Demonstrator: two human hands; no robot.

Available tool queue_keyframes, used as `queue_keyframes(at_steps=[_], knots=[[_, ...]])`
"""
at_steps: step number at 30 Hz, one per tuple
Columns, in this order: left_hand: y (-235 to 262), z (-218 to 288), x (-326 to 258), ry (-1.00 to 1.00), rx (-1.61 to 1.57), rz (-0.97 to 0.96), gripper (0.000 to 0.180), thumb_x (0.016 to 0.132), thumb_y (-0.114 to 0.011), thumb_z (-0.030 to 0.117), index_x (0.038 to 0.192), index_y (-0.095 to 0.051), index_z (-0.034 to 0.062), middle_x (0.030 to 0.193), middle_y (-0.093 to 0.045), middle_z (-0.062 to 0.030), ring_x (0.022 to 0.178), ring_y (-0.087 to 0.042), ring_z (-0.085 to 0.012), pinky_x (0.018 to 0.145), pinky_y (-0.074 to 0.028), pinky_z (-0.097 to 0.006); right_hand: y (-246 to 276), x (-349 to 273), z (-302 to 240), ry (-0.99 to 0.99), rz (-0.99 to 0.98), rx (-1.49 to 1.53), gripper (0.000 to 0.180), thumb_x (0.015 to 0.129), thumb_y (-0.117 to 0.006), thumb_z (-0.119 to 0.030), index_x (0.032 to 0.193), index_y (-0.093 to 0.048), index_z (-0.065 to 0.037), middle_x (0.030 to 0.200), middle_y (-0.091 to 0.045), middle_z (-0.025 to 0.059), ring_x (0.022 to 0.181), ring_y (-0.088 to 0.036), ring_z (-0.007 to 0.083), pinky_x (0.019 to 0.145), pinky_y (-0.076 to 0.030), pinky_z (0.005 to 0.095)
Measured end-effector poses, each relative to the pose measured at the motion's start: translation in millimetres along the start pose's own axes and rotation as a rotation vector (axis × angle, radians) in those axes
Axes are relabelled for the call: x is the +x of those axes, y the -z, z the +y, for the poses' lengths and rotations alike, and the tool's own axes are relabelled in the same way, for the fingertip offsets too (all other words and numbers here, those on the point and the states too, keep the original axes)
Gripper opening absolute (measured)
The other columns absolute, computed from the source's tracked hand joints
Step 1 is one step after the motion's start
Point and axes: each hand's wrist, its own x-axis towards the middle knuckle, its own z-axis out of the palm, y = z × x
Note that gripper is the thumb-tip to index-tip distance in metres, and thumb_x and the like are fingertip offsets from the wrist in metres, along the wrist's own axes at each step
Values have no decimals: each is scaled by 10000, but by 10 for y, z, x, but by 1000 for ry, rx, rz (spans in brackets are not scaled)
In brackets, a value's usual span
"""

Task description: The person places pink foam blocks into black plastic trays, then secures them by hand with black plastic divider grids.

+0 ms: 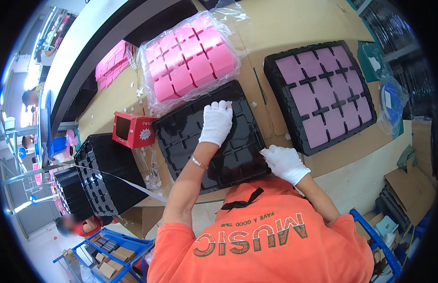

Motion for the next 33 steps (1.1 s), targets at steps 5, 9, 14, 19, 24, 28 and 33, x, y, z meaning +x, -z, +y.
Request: queue_keyframes(at_steps=[5, 9, 14, 19, 24, 28, 33], knots=[[80, -2, 25, 233, -125, -28, 194, 793, -666, 244, 938, -718, 126, 965, -630, -67, 865, -583, -260, 717, -454, -409, -20, -32, 84, -18, -58, -81, 176, 879, -568, -199, 1029, -617, -121, 828, -609, 88, 698, -640, 291, 579, -498, 424], [8, 38, 256, 449, -431, 10, 261, 837, -648, 322, 796, -697, 69, 867, -661, -134, 850, -649, -301, 735, -513, -427, -14, -15, 78, -14, -59, -65, 172, 874, -572, -201, 1017, -616, -118, 822, -606, 89, 698, -638, 292, 574, -498, 425], [39, 114, 449, 533, -279, -115, 251, 839, -628, 297, 809, -692, 57, 872, -670, -148, 817, -665, -324, 720, -518, -443, 7, -35, 97, -8, -27, 11, 118, 819, -575, -131, 927, -603, -92, 829, -612, 119, 699, -642, 335, 577, -494, 465], [-84, 77, 400, 543, -273, -127, 190, 844, -579, 232, 832, -682, 73, 871, -671, -157, 827, -651, -352, 730, -504, -456, 7, -53, 131, -25, -17, 7, 121, 820, -572, -129, 931, -605, -93, 832, -614, 120, 702, -643, 332, 577, -494, 461], [-59, 82, 279, 619, -414, 50, 291, 863, -626, 341, 821, -678, 58, 850, -654, -146, 801, -653, -336, 717, -518, -444, 22, -66, 127, -35, -46, 16, 129, 823, -569, -124, 940, -610, -89, 837, -616, 124, 715, -647, 333, 589, -503, 458], [25, 192, 353, 553, -299, -39, 355, 840, -667, 400, 809, -668, 46, 846, -647, -157, 795, -655, -322, 684, -518, -447, -6, -49, 129, -29, -46, 8, 136, 817, -573, -121, 942, -611, -84, 838, -616, 127, 714, -648, 335, 593, -506, 459], [-124, 154, 375, 571, -253, -16, 222, 811, -641, 268, 776, -670, 50, 814, -649, -158, 778, -660, -322, 674, -524, -440, 6, -71, 118, -18, -24, 17, 130, 812, -575, -121, 931, -608, -84, 829, -612, 121, 704, -644, 333, 585, -502, 457]])
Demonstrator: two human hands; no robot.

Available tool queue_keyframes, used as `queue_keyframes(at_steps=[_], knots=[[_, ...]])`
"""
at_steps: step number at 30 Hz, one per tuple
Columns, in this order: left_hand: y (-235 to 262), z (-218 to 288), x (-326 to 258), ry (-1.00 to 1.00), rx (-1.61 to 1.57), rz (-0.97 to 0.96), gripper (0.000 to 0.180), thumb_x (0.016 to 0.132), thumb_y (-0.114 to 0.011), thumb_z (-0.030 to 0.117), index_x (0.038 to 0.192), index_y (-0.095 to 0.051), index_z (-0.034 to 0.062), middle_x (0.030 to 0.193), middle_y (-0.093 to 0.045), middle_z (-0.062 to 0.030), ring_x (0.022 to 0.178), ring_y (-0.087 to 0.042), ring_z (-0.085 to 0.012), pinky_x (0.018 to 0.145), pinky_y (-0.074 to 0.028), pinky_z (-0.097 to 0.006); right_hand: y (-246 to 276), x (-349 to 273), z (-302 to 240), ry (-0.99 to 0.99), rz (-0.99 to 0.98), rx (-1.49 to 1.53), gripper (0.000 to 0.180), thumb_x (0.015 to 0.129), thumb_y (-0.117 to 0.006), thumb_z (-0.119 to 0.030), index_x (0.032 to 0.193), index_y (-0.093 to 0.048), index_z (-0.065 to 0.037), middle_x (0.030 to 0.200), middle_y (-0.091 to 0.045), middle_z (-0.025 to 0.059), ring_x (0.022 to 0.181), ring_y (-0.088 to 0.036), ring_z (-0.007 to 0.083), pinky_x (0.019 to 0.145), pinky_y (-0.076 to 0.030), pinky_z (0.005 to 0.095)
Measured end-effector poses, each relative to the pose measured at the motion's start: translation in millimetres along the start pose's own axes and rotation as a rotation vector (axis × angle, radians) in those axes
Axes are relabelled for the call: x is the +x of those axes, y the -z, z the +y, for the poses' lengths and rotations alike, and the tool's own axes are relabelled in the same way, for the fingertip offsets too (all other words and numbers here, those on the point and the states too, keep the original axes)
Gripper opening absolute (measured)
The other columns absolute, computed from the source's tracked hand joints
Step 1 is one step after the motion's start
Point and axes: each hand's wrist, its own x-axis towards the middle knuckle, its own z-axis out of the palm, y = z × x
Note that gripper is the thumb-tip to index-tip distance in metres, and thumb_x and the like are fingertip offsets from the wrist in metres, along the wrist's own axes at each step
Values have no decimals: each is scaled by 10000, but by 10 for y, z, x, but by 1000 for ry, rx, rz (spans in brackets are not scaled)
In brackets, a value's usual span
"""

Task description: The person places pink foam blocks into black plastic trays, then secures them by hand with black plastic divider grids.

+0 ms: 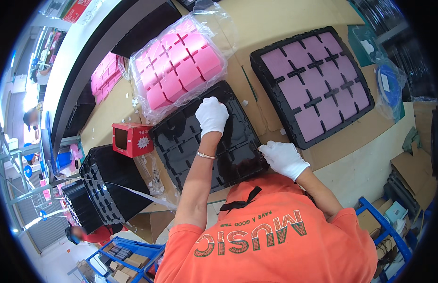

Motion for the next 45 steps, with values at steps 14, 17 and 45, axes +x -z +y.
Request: queue_keyframes(at_steps=[14, 17, 45], knots=[[693, -886, -344, 71, -146, 542, 134, 890, -587, 166, 821, -594, 51, 806, -590, -141, 766, -599, -335, 684, -473, -461, -4, 25, 82, -23, -9, -36, 142, 866, -560, -186, 982, -605, -118, 817, -608, 93, 712, -641, 306, 585, -502, 442], [1146, -1640, -339, 310, -110, 851, 120, 904, -581, 157, 867, -600, 45, 871, -609, -159, 784, -603, -348, 698, -473, -470, 89, -45, 76, -38, -25, -37, 168, 863, -542, -152, 1017, -601, -122, 836, -609, 102, 757, -649, 311, 601, -502, 455], [399, -2368, 467, -54, 9, 190, 399, 757, -725, 267, 1109, -631, 104, 1209, -559, -165, 1098, -559, -351, 917, -469, -444, 254, 2931, 65, -43, 364, -234, 396, 840, -583, -162, 1227, -570, -78, 1198, -575, 152, 1014, -622, 350, 851, -518, 444]])
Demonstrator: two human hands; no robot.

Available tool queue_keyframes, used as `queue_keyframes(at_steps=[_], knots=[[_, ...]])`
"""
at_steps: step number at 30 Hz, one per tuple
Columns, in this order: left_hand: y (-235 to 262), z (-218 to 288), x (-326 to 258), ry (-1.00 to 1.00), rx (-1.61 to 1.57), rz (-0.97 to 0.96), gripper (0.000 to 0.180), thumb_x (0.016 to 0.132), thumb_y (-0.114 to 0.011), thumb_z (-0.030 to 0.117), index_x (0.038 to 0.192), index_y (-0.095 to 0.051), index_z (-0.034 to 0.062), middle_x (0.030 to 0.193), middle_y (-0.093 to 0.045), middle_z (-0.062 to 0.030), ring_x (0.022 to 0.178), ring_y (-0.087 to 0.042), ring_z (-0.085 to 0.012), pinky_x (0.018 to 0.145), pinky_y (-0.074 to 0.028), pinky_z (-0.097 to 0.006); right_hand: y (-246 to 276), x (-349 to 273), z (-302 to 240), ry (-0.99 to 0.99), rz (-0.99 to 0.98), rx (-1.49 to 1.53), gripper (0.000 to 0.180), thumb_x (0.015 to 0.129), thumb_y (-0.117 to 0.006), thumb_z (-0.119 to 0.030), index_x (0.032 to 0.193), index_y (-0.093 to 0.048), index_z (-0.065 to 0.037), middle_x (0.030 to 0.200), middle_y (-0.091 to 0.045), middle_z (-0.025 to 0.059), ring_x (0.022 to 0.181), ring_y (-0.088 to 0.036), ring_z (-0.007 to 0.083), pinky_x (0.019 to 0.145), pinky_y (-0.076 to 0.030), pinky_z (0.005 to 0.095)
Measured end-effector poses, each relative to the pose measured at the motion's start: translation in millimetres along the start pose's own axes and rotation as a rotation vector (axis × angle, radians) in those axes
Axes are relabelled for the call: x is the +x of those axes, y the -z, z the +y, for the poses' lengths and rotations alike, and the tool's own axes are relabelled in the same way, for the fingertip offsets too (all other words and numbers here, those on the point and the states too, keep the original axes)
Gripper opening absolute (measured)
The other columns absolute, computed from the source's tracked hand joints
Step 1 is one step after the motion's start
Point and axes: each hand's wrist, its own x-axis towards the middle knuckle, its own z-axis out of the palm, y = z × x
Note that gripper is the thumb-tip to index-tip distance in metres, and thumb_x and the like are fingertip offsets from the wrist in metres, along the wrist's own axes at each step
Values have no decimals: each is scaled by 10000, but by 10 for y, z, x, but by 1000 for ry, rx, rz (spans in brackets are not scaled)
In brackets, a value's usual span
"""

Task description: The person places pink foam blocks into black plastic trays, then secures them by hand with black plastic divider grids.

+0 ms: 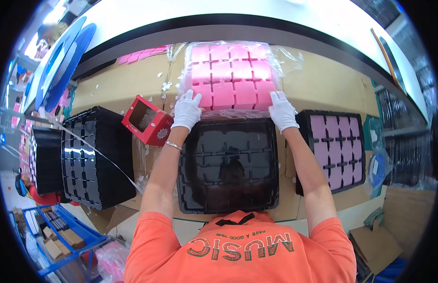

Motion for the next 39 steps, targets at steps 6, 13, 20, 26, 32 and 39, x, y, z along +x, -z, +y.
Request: queue_keyframes(at_steps=[6, 13, 20, 26, 32, 39], knots=[[-73, 241, 45, -97, -50, 86, 395, 763, -693, 209, 1125, -597, 86, 1140, -555, -139, 1107, -538, -335, 903, -470, -455, 12, 1, 253, -62, -32, -247, 486, 823, -555, -164, 1303, -497, -106, 1323, -500, 151, 1131, -577, 354, 892, -512, 471], [717, -119, -1171, 87, -29, 390, 448, 814, -678, 210, 1205, -566, 21, 1254, -538, -153, 1176, -501, -351, 968, -421, -449, 237, -125, 203, 46, 67, -43, 389, 861, -581, -150, 1233, -500, -73, 1222, -519, 145, 1018, -606, 366, 805, -523, 458], [800, -314, -1111, 223, 204, 261, 481, 806, -693, 315, 1188, -605, 36, 1314, -516, -107, 1254, -433, -344, 1002, -354, -556, 102, -53, 311, 30, 81, 87, 320, 878, -580, -143, 1183, -544, -52, 1095, -572, 171, 975, -606, 384, 804, -502, 464], [794, -37, -552, -172, 71, 238, 373, 770, -708, 240, 1101, -624, 90, 1215, -549, -71, 1172, -481, -320, 993, -397, -525, 85, 37, 279, -4, 107, 167, 274, 871, -600, -153, 1112, -597, -23, 1012, -599, 185, 906, -620, 375, 799, -496, 451], [135, 24, -256, -29, -228, 16, 369, 793, -709, 243, 1092, -627, 42, 1157, -587, -132, 1033, -598, -319, 853, -500, -402, -3, 136, 311, -63, 2, 80, 421, 810, -662, -197, 1189, -567, -41, 1109, -577, 192, 935, -622, 372, 824, -500, 454], [-11, 140, 85, 123, -84, 42, 451, 782, -717, 365, 1119, -627, 79, 1056, -565, -115, 917, -624, -314, 765, -505, -440, 78, 119, 193, 8, -78, -187, 364, 826, -636, -217, 1170, -572, -115, 1090, -571, 126, 927, -639, 345, 753, -529, 466]])
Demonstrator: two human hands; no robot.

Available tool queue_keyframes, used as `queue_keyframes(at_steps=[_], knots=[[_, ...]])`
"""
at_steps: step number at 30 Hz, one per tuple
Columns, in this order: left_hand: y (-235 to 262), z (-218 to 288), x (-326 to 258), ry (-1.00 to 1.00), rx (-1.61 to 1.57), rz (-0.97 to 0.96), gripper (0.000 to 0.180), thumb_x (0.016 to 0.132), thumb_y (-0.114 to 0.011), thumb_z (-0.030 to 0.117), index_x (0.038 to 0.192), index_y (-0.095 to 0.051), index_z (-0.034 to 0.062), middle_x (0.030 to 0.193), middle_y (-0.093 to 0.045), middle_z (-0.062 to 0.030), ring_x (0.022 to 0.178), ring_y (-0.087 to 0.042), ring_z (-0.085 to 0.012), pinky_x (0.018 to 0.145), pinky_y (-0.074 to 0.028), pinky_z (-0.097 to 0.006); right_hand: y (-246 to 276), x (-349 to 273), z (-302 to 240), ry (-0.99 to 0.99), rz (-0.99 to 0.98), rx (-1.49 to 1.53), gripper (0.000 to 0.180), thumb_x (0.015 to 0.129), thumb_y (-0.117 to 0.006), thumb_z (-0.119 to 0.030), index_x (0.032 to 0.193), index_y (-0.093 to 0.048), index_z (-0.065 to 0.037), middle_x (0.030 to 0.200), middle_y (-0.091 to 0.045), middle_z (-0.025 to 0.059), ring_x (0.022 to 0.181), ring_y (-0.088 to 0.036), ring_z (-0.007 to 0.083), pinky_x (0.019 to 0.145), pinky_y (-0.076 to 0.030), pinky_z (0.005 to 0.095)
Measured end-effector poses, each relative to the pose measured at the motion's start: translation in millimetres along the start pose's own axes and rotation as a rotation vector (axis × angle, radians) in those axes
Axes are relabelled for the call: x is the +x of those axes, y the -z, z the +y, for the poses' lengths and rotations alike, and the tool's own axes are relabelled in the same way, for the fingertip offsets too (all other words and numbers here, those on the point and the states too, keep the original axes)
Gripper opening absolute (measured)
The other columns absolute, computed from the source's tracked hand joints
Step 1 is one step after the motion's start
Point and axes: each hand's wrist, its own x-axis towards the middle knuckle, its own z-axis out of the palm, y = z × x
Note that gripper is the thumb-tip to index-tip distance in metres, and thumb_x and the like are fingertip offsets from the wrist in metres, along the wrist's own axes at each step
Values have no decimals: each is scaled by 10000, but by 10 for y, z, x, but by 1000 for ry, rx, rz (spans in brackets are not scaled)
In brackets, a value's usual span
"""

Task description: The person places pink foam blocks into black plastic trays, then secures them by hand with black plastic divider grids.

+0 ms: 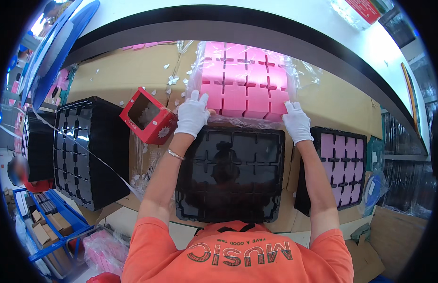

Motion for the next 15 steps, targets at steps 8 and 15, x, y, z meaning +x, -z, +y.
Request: queue_keyframes(at_steps=[8, 15], knots=[[-79, -174, 63, -177, 70, -33, 223, 809, -643, 229, 1015, -670, 149, 1066, -595, -101, 875, -647, -290, 692, -522, -415, 119, 70, 76, 119, 109, 96, 185, 868, -609, -211, 1034, -643, -138, 986, -601, 87, 818, -656, 333, 693, -529, 451], [-100, -127, 139, -144, 137, -24, 133, 774, -625, 159, 901, -660, 144, 1029, -610, -63, 794, -663, -288, 632, -536, -434, 212, 219, 15, 96, 96, 42, 179, 891, -592, -208, 1033, -639, -109, 1020, -604, 87, 859, -645, 322, 734, -519, 430]])
